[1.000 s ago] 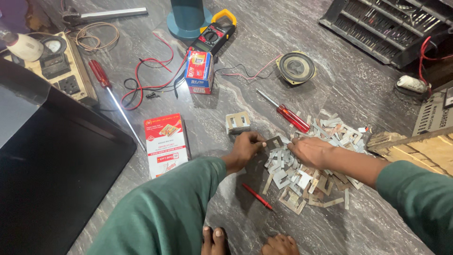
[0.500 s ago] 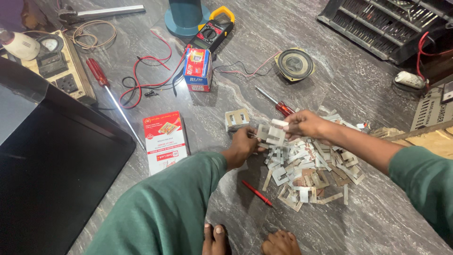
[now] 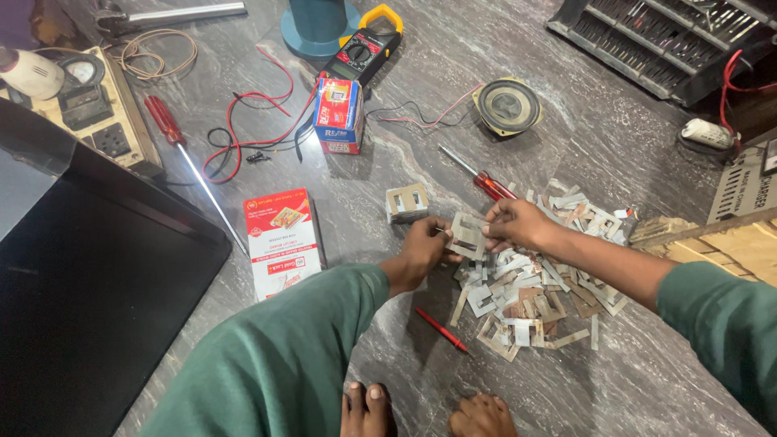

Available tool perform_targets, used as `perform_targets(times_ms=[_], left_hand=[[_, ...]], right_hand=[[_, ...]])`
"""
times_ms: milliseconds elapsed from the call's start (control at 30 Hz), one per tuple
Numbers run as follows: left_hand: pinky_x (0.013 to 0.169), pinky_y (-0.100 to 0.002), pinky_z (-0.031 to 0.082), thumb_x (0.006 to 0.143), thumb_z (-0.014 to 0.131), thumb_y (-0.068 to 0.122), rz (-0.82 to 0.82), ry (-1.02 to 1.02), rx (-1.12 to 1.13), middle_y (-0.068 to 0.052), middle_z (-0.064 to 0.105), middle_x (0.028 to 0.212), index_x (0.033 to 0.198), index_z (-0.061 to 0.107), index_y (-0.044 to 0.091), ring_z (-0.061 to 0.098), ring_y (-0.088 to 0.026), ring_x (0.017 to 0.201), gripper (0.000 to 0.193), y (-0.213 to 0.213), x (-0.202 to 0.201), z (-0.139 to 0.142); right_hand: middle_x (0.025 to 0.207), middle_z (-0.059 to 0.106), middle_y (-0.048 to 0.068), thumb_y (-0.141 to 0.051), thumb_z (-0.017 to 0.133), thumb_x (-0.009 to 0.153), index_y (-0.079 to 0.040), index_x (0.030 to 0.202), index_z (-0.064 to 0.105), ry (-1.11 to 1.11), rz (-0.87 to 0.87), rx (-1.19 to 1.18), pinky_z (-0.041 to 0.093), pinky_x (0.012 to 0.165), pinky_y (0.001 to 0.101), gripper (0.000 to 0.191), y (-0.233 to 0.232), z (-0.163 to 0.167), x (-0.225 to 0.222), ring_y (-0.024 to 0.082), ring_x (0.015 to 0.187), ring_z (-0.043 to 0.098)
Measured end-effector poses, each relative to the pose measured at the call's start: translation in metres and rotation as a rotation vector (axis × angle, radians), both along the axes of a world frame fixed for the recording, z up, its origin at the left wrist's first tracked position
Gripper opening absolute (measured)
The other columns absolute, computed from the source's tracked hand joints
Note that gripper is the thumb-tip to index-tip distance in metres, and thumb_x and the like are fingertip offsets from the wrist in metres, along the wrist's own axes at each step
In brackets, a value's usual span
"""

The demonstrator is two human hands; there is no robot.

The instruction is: The person assembles a small electrical component by hand, inserting multiple small rectangular pieces into a white plastic housing. They use a red screwdriver to tighten a screw on the housing. The person then gathers a pile of the small pieces and places the assembled unit into a red and white box.

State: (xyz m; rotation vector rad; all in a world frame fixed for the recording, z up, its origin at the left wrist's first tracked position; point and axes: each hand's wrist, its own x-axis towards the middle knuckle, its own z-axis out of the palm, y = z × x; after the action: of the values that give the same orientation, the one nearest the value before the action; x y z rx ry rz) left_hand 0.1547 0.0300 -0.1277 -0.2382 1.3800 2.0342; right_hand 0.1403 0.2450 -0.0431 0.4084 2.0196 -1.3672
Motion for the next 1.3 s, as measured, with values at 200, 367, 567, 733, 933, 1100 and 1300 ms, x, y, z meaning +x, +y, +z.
perform_targets(times_ms=[200,367,567,733,933,1100,1300], left_hand=[[0.060,-0.032,0.062,0.098,0.063,0.010,0.013,-0.018,-0.012,-0.015,0.068,0.096,0.113,0.058,-0.005,0.072,-0.023,0.072,0.022,0.011,-0.003,0.008],[0.061,-0.031,0.064,0.098,0.065,0.009,-0.011,0.021,-0.089,-0.015,0.069,0.097,0.113,0.063,-0.009,0.072,-0.021,0.072,0.023,0.017,-0.004,0.004],[0.062,-0.031,0.065,0.101,0.059,0.008,-0.009,0.002,-0.043,-0.014,0.070,0.096,0.120,0.062,-0.010,0.072,-0.022,0.075,0.026,0.027,-0.002,-0.004],[0.064,-0.030,0.064,0.103,0.054,0.010,-0.026,-0.011,0.000,-0.016,0.070,0.096,0.124,0.061,-0.010,0.072,-0.024,0.073,0.030,0.029,-0.001,-0.007],[0.065,-0.029,0.062,0.106,0.050,0.014,-0.095,0.007,0.033,-0.013,0.071,0.096,0.129,0.063,-0.008,0.071,-0.020,0.073,0.034,0.025,-0.003,-0.003],[0.065,-0.028,0.060,0.107,0.049,0.014,-0.113,0.042,-0.031,-0.012,0.071,0.096,0.130,0.063,-0.006,0.071,-0.018,0.073,0.034,0.026,0.000,0.007],[0.062,-0.029,0.057,0.103,0.053,0.012,-0.111,0.094,-0.248,-0.014,0.075,0.097,0.123,0.070,-0.001,0.070,-0.019,0.072,0.029,0.028,0.004,0.020]], right_hand=[[0.090,0.068,0.017,-0.002,0.066,0.093,0.007,0.108,0.059,0.002,-0.122,-0.044,0.066,0.069,0.0367,0.019,0.000,-0.012,0.008,0.027,0.077,0.075],[0.089,0.068,0.018,-0.003,0.066,0.093,0.007,0.109,0.059,-0.015,-0.170,-0.111,0.066,0.070,0.0356,0.020,0.007,-0.011,0.009,0.026,0.077,0.074],[0.091,0.069,0.017,-0.003,0.067,0.092,0.008,0.111,0.059,-0.009,-0.203,-0.038,0.066,0.072,0.0354,0.023,0.012,-0.009,0.013,0.026,0.079,0.075],[0.092,0.070,0.018,-0.004,0.068,0.092,0.009,0.110,0.060,-0.004,-0.188,-0.021,0.067,0.071,0.0348,0.023,0.014,-0.014,0.011,0.026,0.080,0.075],[0.090,0.070,0.019,-0.004,0.068,0.093,0.009,0.107,0.060,0.001,-0.196,-0.036,0.065,0.068,0.0333,0.021,0.015,-0.016,0.010,0.026,0.078,0.076],[0.093,0.069,0.021,-0.006,0.069,0.093,0.010,0.104,0.060,0.000,-0.177,-0.005,0.066,0.066,0.0327,0.022,0.009,-0.004,0.012,0.024,0.077,0.076],[0.126,0.063,0.013,-0.018,0.074,0.088,-0.006,0.127,0.063,0.347,0.413,0.545,0.059,0.089,0.0371,0.042,-0.013,0.034,0.014,0.025,0.102,0.071]])
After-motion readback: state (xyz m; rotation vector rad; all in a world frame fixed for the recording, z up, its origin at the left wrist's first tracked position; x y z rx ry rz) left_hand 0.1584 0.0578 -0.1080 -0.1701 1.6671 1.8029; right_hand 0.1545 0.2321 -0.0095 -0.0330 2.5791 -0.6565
